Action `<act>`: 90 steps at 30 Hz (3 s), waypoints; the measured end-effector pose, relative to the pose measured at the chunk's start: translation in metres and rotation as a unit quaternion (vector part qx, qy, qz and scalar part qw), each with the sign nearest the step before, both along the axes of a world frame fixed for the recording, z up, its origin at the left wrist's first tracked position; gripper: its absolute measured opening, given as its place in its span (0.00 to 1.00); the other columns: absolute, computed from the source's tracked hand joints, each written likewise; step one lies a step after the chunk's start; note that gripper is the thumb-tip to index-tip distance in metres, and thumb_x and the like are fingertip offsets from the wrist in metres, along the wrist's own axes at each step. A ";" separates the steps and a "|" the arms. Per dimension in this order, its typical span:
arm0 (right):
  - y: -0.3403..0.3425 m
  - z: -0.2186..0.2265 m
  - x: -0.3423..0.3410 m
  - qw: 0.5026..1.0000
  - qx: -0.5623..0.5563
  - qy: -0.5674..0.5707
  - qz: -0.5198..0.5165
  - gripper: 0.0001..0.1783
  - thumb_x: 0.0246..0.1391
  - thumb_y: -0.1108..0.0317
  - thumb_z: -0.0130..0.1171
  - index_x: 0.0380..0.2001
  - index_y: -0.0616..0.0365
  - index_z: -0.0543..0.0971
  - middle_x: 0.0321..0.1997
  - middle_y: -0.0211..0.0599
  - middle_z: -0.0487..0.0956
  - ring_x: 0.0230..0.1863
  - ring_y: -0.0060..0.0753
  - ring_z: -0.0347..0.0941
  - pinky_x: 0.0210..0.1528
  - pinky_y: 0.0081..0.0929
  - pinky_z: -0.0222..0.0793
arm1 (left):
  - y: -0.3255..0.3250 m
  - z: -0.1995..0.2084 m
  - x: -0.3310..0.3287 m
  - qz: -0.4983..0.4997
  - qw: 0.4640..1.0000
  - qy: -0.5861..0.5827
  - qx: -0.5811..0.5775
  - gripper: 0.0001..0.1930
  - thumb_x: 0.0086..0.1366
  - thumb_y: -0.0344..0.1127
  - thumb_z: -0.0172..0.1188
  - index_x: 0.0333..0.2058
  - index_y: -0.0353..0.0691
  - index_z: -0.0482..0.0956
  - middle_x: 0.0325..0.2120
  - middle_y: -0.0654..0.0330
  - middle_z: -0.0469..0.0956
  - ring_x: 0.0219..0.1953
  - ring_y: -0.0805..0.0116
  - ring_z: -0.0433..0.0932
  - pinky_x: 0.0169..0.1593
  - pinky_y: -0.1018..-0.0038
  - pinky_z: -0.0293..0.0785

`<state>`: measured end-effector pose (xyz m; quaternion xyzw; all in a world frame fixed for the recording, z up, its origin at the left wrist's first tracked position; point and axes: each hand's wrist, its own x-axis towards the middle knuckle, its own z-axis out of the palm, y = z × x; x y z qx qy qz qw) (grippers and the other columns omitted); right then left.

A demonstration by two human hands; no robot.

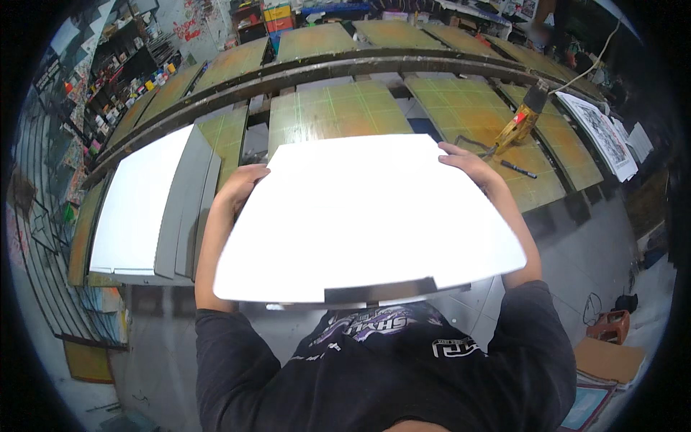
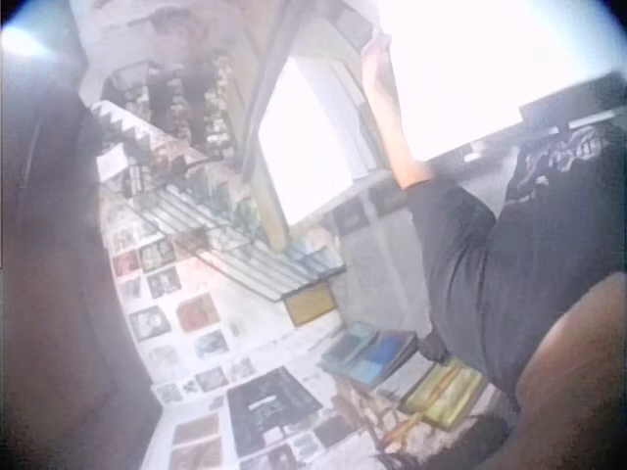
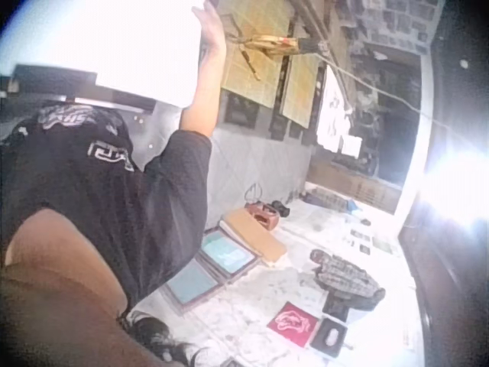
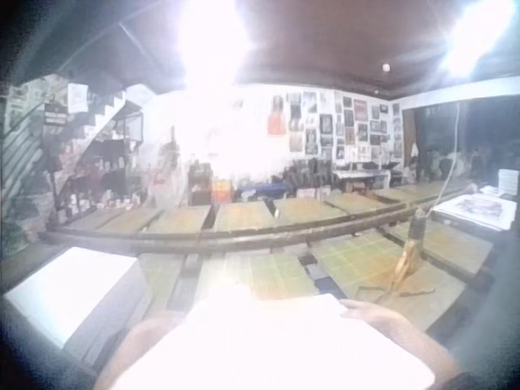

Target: The person assembles flat-packed cardboard boxes by folding the side flaps and tucking the tabs into slots to form a rectangular container. The person repeats this process with multiple boxes, placing each finished box on a nearby table.

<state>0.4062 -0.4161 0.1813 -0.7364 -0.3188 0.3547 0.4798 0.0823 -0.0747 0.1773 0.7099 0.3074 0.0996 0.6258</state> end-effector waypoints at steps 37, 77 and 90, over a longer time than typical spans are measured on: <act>-0.056 -0.024 -0.096 0.989 0.091 0.101 -0.066 0.36 0.53 0.63 0.54 0.62 0.64 0.56 0.56 0.46 0.68 0.53 0.32 0.67 0.53 0.23 0.62 | -0.150 -0.050 -0.100 0.236 0.954 -0.167 -0.079 0.25 0.61 0.35 0.55 0.56 0.33 0.65 0.48 0.55 0.73 0.49 0.69 0.72 0.50 0.77 0.67; -0.053 -0.022 -0.163 0.636 -0.052 -0.744 0.199 0.30 0.46 0.72 0.51 0.55 0.62 0.64 0.62 0.51 0.59 0.62 0.52 0.57 0.54 0.56 0.59 | -0.202 -0.043 -0.062 -0.058 0.669 0.069 0.738 0.24 0.55 0.26 0.46 0.51 0.23 0.63 0.51 0.38 0.66 0.56 0.45 0.65 0.57 0.55 0.62; -0.021 -0.026 -0.137 0.613 0.165 -0.772 -0.032 0.22 0.39 0.68 0.56 0.43 0.52 0.72 0.45 0.31 0.74 0.47 0.31 0.71 0.48 0.39 0.57 | -0.154 -0.046 -0.038 0.109 0.601 -0.071 0.788 0.28 0.49 0.51 0.59 0.48 0.43 0.71 0.45 0.57 0.71 0.50 0.62 0.69 0.57 0.65 0.48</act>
